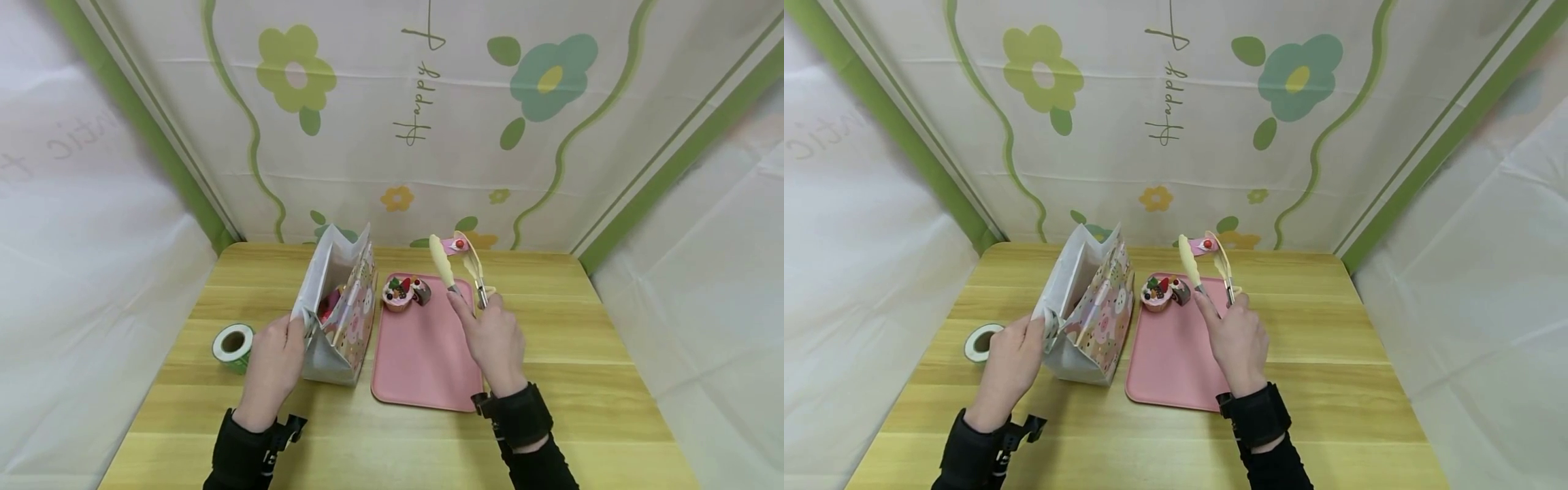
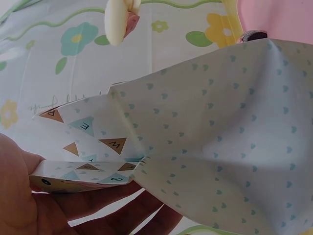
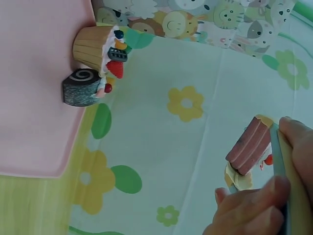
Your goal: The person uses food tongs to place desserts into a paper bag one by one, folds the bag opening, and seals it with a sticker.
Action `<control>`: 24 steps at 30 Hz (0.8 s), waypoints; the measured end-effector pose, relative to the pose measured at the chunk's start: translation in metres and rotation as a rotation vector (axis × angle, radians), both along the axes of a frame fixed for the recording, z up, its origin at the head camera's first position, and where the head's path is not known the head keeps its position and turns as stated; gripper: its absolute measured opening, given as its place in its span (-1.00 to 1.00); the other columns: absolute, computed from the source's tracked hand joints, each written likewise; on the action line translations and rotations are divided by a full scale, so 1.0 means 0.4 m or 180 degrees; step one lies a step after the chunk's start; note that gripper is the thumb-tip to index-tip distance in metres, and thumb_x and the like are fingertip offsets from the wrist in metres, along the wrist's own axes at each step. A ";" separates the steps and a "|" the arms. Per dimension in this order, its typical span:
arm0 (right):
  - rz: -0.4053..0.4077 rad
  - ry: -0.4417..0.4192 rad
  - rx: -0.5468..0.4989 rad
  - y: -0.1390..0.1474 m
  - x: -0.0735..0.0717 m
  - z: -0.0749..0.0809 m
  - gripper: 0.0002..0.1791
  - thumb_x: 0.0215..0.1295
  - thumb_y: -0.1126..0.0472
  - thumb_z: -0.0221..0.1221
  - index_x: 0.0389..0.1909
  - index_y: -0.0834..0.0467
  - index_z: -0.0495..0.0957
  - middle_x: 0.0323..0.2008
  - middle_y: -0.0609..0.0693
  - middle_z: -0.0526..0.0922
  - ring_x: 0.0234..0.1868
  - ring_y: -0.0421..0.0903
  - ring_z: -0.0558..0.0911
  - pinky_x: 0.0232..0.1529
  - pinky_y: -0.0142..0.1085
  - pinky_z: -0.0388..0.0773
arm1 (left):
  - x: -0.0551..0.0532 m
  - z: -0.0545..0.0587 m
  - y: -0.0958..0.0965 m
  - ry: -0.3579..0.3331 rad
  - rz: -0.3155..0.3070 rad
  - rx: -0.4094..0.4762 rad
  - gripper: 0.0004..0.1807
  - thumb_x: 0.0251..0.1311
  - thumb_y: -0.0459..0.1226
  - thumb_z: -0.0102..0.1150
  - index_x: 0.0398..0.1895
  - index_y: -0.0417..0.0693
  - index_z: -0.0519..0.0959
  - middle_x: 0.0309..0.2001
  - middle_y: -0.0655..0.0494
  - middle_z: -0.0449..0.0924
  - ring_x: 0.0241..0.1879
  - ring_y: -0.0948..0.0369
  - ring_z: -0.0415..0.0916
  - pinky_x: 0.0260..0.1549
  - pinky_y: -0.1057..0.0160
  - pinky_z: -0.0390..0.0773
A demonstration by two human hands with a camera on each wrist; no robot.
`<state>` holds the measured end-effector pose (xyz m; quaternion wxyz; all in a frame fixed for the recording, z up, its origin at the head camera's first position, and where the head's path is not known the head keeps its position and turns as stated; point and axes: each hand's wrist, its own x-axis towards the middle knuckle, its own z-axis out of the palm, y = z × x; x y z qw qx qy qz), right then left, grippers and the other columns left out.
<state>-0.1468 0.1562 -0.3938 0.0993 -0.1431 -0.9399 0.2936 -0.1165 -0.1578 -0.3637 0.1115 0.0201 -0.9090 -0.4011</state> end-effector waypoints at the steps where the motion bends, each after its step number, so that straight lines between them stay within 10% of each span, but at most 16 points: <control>1: 0.0016 -0.0018 0.0004 -0.001 0.002 0.005 -0.06 0.08 -0.67 -0.17 -0.32 0.24 0.32 -0.63 0.04 0.30 -0.70 -0.01 0.37 -0.72 -0.20 0.22 | 0.000 0.000 0.000 -0.0001 0.0003 -0.0002 -0.50 0.53 -0.16 -0.31 -0.66 -0.10 0.30 -0.65 0.00 0.20 -0.72 0.12 0.18 -0.74 0.22 0.20; 24: 0.0358 0.0167 0.0141 -0.068 0.058 0.112 -0.10 0.14 -0.61 -0.09 -0.23 0.25 0.38 -0.69 -0.01 0.27 -0.75 -0.05 0.34 -0.75 -0.22 0.20 | 0.000 -0.001 0.000 0.0010 0.0010 0.0015 -0.50 0.53 -0.16 -0.30 -0.66 -0.11 0.31 -0.65 0.00 0.20 -0.71 0.12 0.18 -0.74 0.23 0.20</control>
